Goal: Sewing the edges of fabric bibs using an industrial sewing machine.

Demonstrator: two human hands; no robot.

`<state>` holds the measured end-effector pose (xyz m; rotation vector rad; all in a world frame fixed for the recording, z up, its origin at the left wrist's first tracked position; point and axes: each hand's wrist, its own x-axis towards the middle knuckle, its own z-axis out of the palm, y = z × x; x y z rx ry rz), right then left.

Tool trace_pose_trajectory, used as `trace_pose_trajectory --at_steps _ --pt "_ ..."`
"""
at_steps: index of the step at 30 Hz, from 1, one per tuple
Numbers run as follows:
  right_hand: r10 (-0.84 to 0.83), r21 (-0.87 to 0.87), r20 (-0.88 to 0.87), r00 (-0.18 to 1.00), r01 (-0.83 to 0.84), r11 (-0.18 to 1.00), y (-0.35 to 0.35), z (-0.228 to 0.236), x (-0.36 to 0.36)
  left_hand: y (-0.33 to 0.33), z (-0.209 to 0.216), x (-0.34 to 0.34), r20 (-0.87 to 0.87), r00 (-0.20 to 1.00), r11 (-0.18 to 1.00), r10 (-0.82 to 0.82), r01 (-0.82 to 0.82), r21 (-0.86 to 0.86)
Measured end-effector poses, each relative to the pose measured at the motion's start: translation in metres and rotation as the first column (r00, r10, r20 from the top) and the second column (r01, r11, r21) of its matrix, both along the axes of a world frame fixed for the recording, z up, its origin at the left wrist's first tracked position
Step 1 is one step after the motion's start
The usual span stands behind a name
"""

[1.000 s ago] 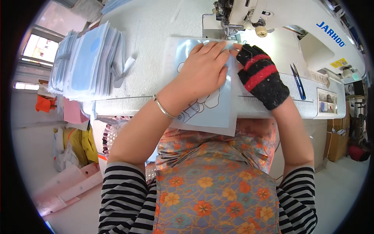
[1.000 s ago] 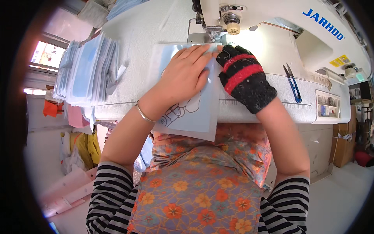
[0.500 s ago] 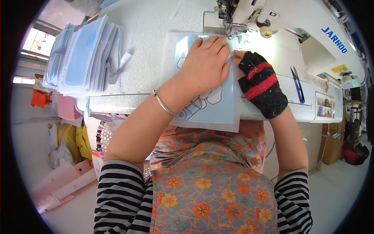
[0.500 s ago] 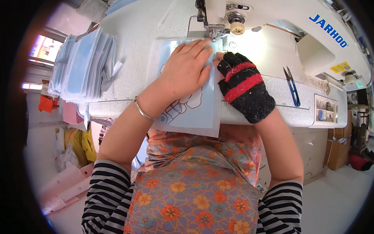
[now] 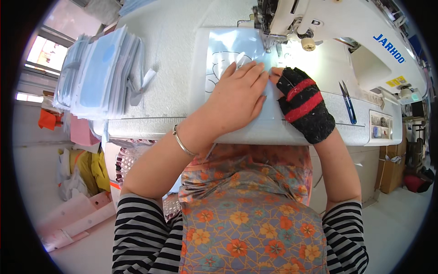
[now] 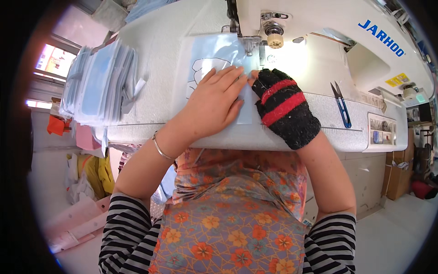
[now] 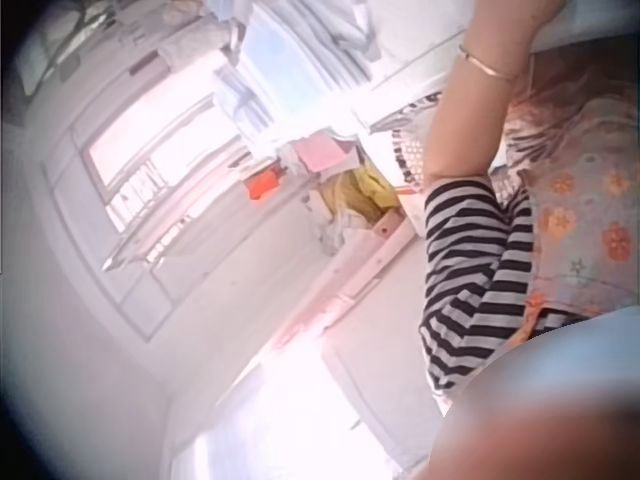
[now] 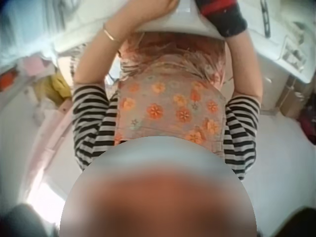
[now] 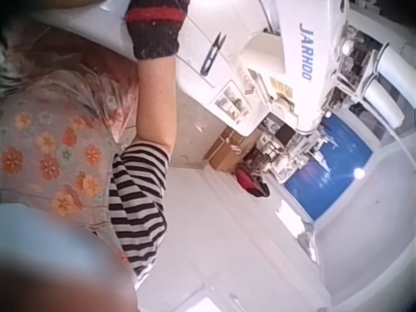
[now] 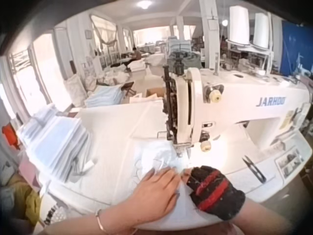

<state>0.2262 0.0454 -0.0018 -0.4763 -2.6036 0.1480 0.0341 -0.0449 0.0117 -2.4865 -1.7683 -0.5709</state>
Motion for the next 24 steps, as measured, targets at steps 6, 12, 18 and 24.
trace_pose_trajectory --at_steps 6,12,18,24 --pt "-0.028 0.012 0.034 0.999 0.028 1.0 0.003 -0.002 -0.002 0.008 -0.003 -0.006 0.065 0.998 0.994 -0.023 0.016 0.105" --pt "-0.014 -0.03 0.028 1.0 0.014 0.999 0.006 0.002 -0.011 0.032 -0.009 -0.024 0.076 0.995 0.98 -0.07 0.055 0.19" --pt "-0.041 0.006 -0.039 0.998 0.041 0.999 0.008 -0.002 -0.019 0.049 -0.014 -0.04 0.054 0.994 0.963 -0.1 0.083 0.257" --pt "-0.073 0.013 -0.018 0.997 0.074 0.997 0.009 -0.004 -0.023 0.062 -0.012 -0.045 0.057 0.995 0.976 -0.085 0.072 0.206"
